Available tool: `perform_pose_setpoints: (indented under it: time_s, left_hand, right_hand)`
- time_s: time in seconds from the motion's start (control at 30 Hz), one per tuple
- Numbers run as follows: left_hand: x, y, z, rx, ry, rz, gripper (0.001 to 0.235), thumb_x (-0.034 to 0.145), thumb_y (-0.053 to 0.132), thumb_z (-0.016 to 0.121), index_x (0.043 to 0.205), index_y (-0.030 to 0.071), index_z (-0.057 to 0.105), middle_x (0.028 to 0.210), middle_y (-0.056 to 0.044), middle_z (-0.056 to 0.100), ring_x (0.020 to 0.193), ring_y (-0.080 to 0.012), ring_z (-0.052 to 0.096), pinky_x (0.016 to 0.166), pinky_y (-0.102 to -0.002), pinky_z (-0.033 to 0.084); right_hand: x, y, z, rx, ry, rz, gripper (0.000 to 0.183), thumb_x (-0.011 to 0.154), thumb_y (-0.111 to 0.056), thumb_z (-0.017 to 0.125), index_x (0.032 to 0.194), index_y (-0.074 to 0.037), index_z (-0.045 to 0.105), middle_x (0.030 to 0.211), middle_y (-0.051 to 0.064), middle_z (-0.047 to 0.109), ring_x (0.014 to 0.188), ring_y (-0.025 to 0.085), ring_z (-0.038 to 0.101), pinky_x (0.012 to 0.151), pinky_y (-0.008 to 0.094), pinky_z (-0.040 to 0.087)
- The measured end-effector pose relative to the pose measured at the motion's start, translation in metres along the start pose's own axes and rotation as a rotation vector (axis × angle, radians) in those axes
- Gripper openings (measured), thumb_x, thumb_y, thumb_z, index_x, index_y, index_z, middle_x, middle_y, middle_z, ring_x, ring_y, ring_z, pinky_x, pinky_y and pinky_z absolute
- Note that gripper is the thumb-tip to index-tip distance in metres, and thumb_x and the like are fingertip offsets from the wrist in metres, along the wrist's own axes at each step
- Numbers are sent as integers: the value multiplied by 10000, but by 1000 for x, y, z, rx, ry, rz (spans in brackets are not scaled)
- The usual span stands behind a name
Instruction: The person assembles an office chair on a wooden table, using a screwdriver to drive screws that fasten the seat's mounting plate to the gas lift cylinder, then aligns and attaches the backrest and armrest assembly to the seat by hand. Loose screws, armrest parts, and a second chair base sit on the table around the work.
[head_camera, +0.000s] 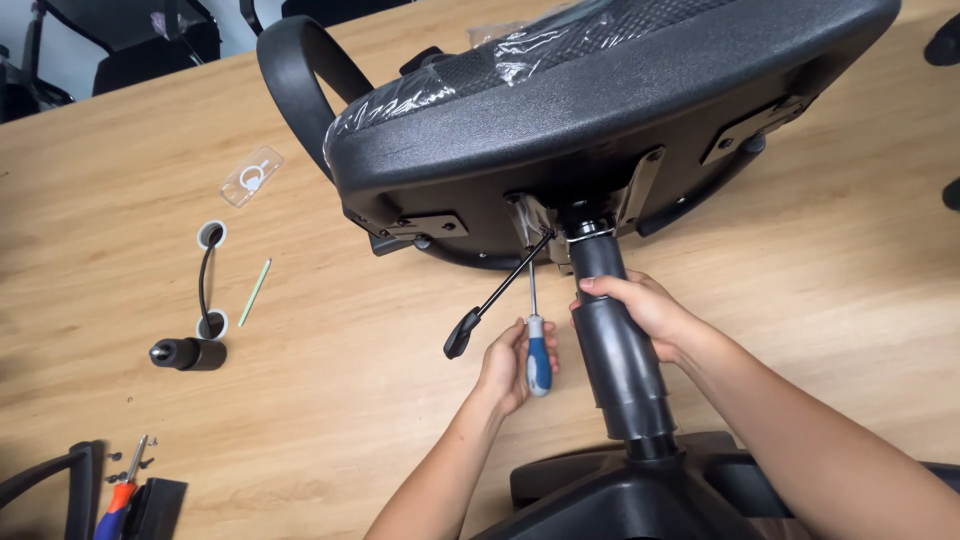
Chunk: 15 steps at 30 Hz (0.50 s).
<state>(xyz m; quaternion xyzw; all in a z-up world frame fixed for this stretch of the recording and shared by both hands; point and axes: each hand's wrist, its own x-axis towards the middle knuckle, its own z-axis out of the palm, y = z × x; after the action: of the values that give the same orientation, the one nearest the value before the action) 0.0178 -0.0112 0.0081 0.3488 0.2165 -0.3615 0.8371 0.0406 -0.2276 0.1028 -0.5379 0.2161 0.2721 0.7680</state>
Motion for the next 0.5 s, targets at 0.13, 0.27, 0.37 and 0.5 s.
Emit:
perform_pose_setpoints:
  time_s: [0.13, 0.27, 0.37, 0.5]
  left_hand:
    - [-6, -9, 13, -483, 6, -46, 340, 1163, 293, 339, 1141, 25, 546, 977, -119, 578, 702, -205, 603, 645, -345, 571]
    - [10, -18, -7, -398, -195, -56, 341, 1092, 393, 374, 1077, 118, 576, 864, -121, 663, 456, -132, 460, 361, -250, 368]
    - [20, -22, -6, -364, -205, -62, 379, 1071, 420, 386, 1071, 99, 589, 712, -87, 609, 402, -134, 437, 333, -264, 354]
    - [17, -24, 25, 385, 276, 166, 389, 1086, 394, 382, 1033, 36, 526, 578, -94, 545, 398, -204, 480, 340, -357, 391]
  right_hand:
    - [-5, -5, 7, 13, 14, 1, 377, 826, -256, 720, 1091, -9, 615, 927, 145, 743, 762, 219, 739, 652, 370, 632]
    - [-2, -1, 2, 12, 26, 20, 384, 826, -269, 728, 1081, 3, 637, 924, 141, 742, 741, 224, 734, 628, 369, 625]
    - [2, 1, -2, -8, 20, 18, 387, 846, -283, 735, 1070, 24, 663, 900, 158, 736, 718, 223, 713, 612, 365, 614]
    - [-6, -3, 4, -7, 35, 12, 341, 838, -276, 716, 1048, -17, 641, 898, 126, 737, 738, 215, 726, 622, 378, 617]
